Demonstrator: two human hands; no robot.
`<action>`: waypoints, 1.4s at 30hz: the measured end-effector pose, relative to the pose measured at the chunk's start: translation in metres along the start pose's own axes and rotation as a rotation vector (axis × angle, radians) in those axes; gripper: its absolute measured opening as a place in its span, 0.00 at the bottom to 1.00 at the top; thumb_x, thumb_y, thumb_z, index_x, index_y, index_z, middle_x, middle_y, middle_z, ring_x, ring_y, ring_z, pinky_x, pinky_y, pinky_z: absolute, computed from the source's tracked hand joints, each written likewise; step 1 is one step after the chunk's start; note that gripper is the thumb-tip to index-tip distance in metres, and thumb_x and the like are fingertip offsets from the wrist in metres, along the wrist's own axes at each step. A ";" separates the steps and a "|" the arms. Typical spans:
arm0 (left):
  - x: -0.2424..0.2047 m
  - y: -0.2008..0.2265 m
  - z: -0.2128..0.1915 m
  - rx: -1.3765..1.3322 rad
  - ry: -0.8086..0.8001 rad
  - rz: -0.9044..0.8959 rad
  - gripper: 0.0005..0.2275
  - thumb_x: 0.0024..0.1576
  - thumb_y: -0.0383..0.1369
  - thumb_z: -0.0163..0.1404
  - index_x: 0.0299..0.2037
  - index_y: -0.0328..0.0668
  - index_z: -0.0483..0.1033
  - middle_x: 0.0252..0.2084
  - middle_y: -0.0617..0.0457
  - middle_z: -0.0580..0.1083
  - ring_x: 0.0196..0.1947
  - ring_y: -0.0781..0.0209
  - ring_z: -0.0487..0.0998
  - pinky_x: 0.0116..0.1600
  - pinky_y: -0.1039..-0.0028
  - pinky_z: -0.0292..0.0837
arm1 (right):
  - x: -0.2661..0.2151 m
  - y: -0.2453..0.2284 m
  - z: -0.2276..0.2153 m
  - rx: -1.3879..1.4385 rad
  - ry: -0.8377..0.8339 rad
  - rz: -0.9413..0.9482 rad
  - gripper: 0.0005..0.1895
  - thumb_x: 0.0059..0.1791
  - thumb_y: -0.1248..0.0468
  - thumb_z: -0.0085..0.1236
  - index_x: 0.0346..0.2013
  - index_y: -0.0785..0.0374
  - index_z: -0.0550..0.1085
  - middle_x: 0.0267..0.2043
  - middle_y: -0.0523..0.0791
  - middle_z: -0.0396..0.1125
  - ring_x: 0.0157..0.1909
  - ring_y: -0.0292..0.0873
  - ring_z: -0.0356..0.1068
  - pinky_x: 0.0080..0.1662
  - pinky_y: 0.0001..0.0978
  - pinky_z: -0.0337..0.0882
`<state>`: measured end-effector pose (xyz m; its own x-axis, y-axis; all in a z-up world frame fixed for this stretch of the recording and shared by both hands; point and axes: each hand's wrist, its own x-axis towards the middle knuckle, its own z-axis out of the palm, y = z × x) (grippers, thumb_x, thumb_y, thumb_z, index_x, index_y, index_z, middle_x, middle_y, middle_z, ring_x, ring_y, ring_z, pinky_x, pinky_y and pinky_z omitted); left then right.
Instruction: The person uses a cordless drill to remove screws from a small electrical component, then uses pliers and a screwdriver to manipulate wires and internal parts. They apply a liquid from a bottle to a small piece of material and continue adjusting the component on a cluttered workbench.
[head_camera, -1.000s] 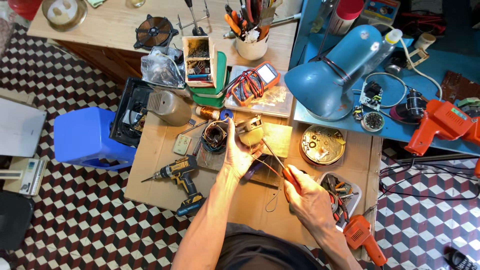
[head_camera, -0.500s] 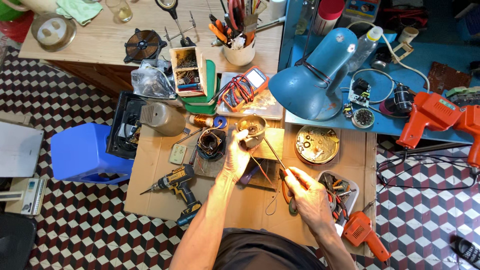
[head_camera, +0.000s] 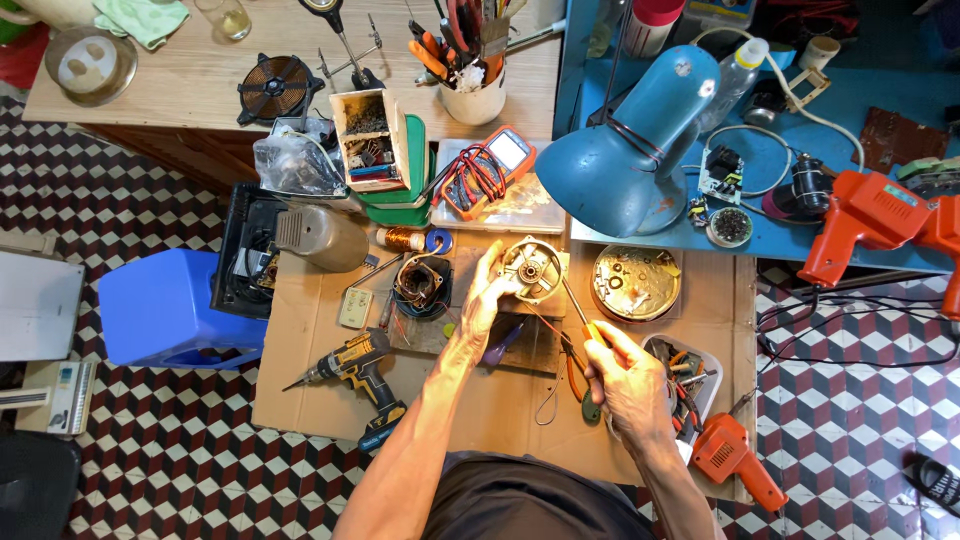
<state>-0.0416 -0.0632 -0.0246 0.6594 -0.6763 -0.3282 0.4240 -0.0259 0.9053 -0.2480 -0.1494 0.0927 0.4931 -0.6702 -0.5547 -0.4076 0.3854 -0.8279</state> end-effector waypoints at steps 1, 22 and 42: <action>0.000 0.000 -0.002 0.109 0.016 0.002 0.36 0.52 0.31 0.48 0.74 0.42 0.52 0.74 0.45 0.58 0.71 0.56 0.60 0.72 0.68 0.51 | 0.000 0.001 0.000 -0.011 0.003 0.015 0.24 0.50 0.62 0.56 0.61 0.61 0.74 0.25 0.42 0.69 0.17 0.31 0.60 0.21 0.23 0.59; 0.001 0.002 -0.021 0.607 0.256 0.224 0.21 0.60 0.35 0.48 0.65 0.49 0.70 0.70 0.40 0.64 0.71 0.49 0.62 0.71 0.64 0.59 | -0.010 0.023 0.020 -0.006 -0.119 0.038 0.22 0.51 0.63 0.54 0.60 0.63 0.70 0.33 0.45 0.75 0.18 0.34 0.65 0.20 0.26 0.63; -0.025 0.033 -0.006 0.738 0.165 0.274 0.37 0.47 0.38 0.66 0.63 0.35 0.59 0.54 0.40 0.73 0.54 0.51 0.76 0.60 0.64 0.72 | -0.017 0.030 0.003 -0.316 0.096 -0.204 0.20 0.49 0.62 0.60 0.55 0.59 0.73 0.37 0.45 0.74 0.37 0.36 0.73 0.41 0.31 0.73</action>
<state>-0.0408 -0.0430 0.0120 0.7881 -0.6134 -0.0523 -0.2476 -0.3935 0.8853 -0.2668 -0.1246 0.0773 0.5205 -0.7751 -0.3582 -0.5324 0.0333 -0.8458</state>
